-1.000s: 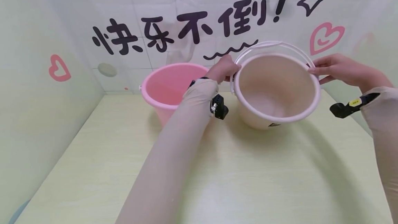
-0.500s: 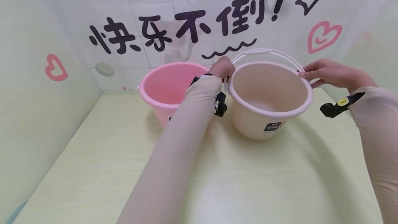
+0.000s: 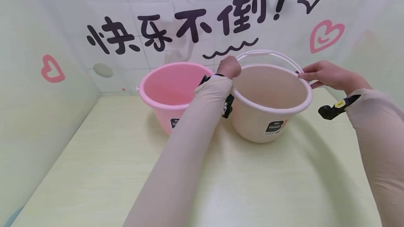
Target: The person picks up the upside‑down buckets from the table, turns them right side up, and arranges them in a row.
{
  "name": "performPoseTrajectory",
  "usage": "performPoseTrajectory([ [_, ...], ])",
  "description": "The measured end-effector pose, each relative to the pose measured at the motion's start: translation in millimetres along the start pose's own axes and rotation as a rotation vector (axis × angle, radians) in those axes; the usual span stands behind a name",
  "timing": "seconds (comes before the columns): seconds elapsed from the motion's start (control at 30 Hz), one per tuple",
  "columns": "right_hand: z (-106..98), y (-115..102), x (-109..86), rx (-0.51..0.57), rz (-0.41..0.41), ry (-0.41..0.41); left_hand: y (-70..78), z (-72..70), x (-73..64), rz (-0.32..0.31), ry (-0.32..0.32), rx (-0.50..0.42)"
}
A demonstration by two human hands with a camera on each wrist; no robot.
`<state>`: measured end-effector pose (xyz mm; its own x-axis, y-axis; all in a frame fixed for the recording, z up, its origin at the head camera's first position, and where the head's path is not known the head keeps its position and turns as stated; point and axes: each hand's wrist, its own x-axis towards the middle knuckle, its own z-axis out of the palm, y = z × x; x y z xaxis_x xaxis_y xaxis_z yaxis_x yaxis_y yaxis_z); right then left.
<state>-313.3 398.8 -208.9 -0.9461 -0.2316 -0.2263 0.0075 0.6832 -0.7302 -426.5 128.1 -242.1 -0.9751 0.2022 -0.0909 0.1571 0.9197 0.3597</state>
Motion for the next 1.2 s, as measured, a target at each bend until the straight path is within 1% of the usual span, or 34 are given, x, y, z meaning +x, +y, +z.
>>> performPoseTrajectory([
  [0.03, 0, 0, -0.1, 0.006, -0.003, 0.002, 5.0, -6.3, -12.6, -0.028, -0.009, -0.019],
  [0.1, -1, 1, -0.2, 0.023, 0.000, 0.014, 14.5, -20.0, -43.8, -0.084, -0.007, -0.089],
  [0.17, -1, 2, -0.2, 0.050, 0.004, 0.020, 20.5, -26.3, -62.0, -0.136, -0.018, -0.141],
  [0.2, -1, 3, -0.2, 0.060, 0.006, 0.021, 22.2, -27.2, -67.1, -0.159, -0.027, -0.163],
  [0.23, 0, 4, -0.4, 0.064, 0.007, 0.020, 25.9, -33.8, -81.1, -0.174, -0.050, -0.171],
  [0.27, 0, 5, -0.4, 0.069, 0.011, 0.023, 26.1, -33.5, -82.3, -0.162, -0.068, -0.153],
  [0.3, 1, 6, -0.5, 0.076, 0.013, 0.023, 24.0, -27.9, -74.2, -0.134, -0.069, -0.121],
  [0.37, 2, 8, -0.5, 0.088, 0.010, 0.024, 20.4, -18.8, -57.5, -0.092, -0.103, -0.053],
  [0.43, 4, 10, -1.1, 0.086, 0.002, 0.023, 12.6, 2.4, -19.3, -0.033, -0.103, 0.007],
  [0.47, 4, 11, -1.3, 0.087, -0.005, 0.024, 8.4, 14.6, 3.3, -0.002, -0.099, 0.040],
  [0.5, 5, 11, -1.7, 0.089, -0.010, 0.027, 5.3, 26.1, 27.8, 0.008, -0.119, 0.069],
  [0.53, 5, 11, -1.9, 0.090, -0.018, 0.028, 2.4, 35.5, 47.2, 0.031, -0.134, 0.097],
  [0.6, 6, 11, -2.9, 0.092, -0.022, 0.033, -4.8, 58.0, 89.8, 0.097, -0.114, 0.155],
  [0.67, 7, 11, -2.9, 0.102, -0.020, 0.040, -10.5, 72.8, 122.0, 0.148, -0.126, 0.207],
  [0.7, 8, 11, -3.1, 0.103, -0.018, 0.044, -14.0, 81.8, 140.2, 0.160, -0.133, 0.213],
  [0.73, 9, 11, -3.0, 0.107, -0.015, 0.045, -18.3, 92.0, 157.4, 0.181, -0.117, 0.225],
  [0.83, 11, 11, -3.0, 0.116, -0.012, 0.049, -28.5, 118.3, 208.9, 0.166, -0.139, 0.210],
  [0.9, 12, 10, -3.3, 0.120, -0.015, 0.048, -34.8, 133.9, 237.2, 0.159, -0.141, 0.204],
  [0.93, 12, 10, -3.4, 0.124, -0.017, 0.046, -36.9, 138.7, 246.1, 0.155, -0.142, 0.202],
  [0.97, 13, 10, -3.6, 0.126, -0.019, 0.044, -38.7, 141.4, 251.3, 0.156, -0.138, 0.197],
  [1.0, 13, 10, -3.9, 0.127, -0.021, 0.041, -39.6, 142.5, 253.0, 0.157, -0.137, 0.199],
  [1.03, 14, 10, -4.1, 0.127, -0.021, 0.036, -39.7, 140.9, 249.8, 0.158, -0.134, 0.198],
  [1.07, 14, 11, -4.3, 0.129, -0.021, 0.032, -39.5, 137.3, 242.8, 0.163, -0.127, 0.198],
  [1.1, 14, 11, -4.3, 0.129, -0.019, 0.027, -38.4, 131.6, 231.8, 0.166, -0.119, 0.195],
  [1.13, 14, 11, -4.3, 0.130, -0.017, 0.025, -36.7, 123.0, 215.8, 0.165, -0.107, 0.188],
  [1.2, 14, 12, -3.8, 0.130, -0.011, 0.022, -31.7, 100.3, 173.8, 0.169, -0.069, 0.157],
])
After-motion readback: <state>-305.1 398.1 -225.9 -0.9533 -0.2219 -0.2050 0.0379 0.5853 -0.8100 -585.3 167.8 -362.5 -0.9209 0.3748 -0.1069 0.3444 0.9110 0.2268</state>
